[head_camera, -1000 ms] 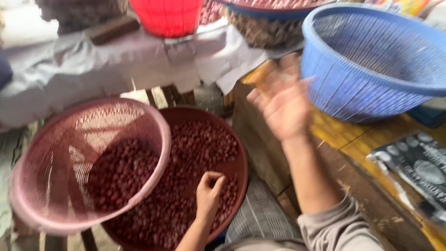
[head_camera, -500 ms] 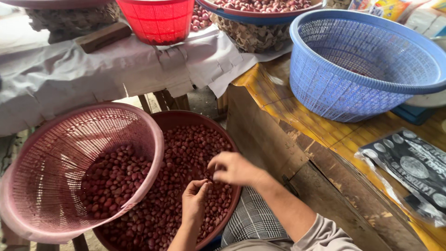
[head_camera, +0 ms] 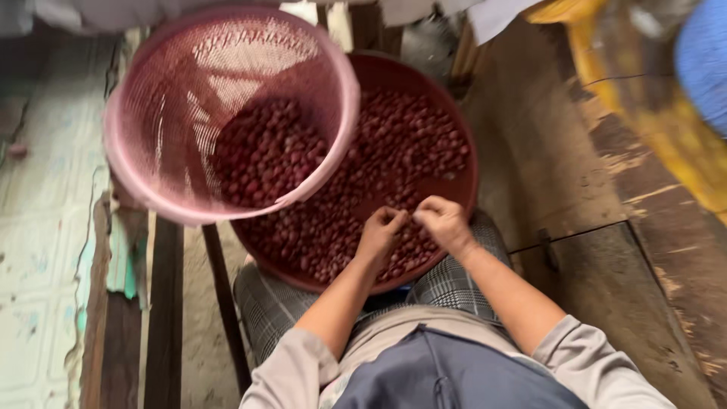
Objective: The person sits with a large red basin of unshelled peanuts on their lap and sorts through them by hand, picking up individual peanuts, pinching and checking each one, and placing the accepted peanuts into a pink perforated basket set in the basin. They continue this pick-and-place sorting steadily across the episode.
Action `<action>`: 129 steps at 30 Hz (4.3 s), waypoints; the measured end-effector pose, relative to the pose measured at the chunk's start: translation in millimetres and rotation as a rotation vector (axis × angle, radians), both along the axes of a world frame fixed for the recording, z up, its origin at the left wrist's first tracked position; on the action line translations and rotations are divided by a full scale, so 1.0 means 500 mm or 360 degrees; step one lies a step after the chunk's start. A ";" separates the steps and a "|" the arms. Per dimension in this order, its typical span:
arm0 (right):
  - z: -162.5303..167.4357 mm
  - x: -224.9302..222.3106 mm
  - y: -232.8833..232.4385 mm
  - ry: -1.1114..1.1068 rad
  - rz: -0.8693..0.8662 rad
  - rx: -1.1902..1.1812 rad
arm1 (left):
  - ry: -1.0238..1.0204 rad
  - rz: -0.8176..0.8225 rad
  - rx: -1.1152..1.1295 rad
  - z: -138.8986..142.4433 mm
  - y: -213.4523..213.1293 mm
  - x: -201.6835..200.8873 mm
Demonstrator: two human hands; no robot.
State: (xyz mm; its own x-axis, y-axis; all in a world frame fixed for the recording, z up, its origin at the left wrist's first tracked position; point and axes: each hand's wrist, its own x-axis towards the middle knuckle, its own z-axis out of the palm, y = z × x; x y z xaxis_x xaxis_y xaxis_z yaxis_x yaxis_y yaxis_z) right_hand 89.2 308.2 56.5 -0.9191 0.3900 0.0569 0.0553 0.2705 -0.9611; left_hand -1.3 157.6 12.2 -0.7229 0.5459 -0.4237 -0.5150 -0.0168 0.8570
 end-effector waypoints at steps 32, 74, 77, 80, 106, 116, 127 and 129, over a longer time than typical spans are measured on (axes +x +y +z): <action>-0.056 -0.149 0.081 -0.0662 0.0261 0.1236 | -0.0668 0.0322 0.0538 -0.157 -0.028 -0.086; -0.106 -0.193 0.071 -0.0363 0.0469 0.1798 | 0.0224 0.0173 -0.0240 -0.144 -0.051 -0.140; -0.112 -0.182 0.102 -0.0307 0.0433 0.1477 | 0.1321 -0.0007 -0.0593 -0.118 -0.017 -0.165; -0.095 -0.178 0.154 -0.0380 0.0132 0.0433 | 0.1718 -0.0443 -0.1204 -0.086 0.015 -0.189; -0.061 -0.222 0.179 -0.0651 -0.0021 0.0791 | 0.0894 0.0116 -0.0121 -0.178 0.024 -0.180; -0.087 -0.202 0.203 -0.0601 -0.0219 -0.0132 | 0.2115 -0.0748 -0.1278 -0.066 0.140 -0.218; -0.086 -0.179 0.192 -0.0672 0.0090 0.1143 | 0.1987 -0.1097 -0.1478 -0.083 0.191 -0.246; -0.083 -0.177 0.183 -0.0856 0.0139 0.1476 | 0.1884 -0.1018 -0.1397 -0.070 0.173 -0.250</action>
State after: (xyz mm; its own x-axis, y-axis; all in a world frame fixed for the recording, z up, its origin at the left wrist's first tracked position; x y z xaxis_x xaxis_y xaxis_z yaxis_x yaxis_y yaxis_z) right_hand 0.5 399.5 14.8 -0.9344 0.3341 -0.1233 0.3546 0.9052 -0.2341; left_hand -126.5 244.0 -22.9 -0.6156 0.7739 -0.1490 0.6836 0.6184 0.3876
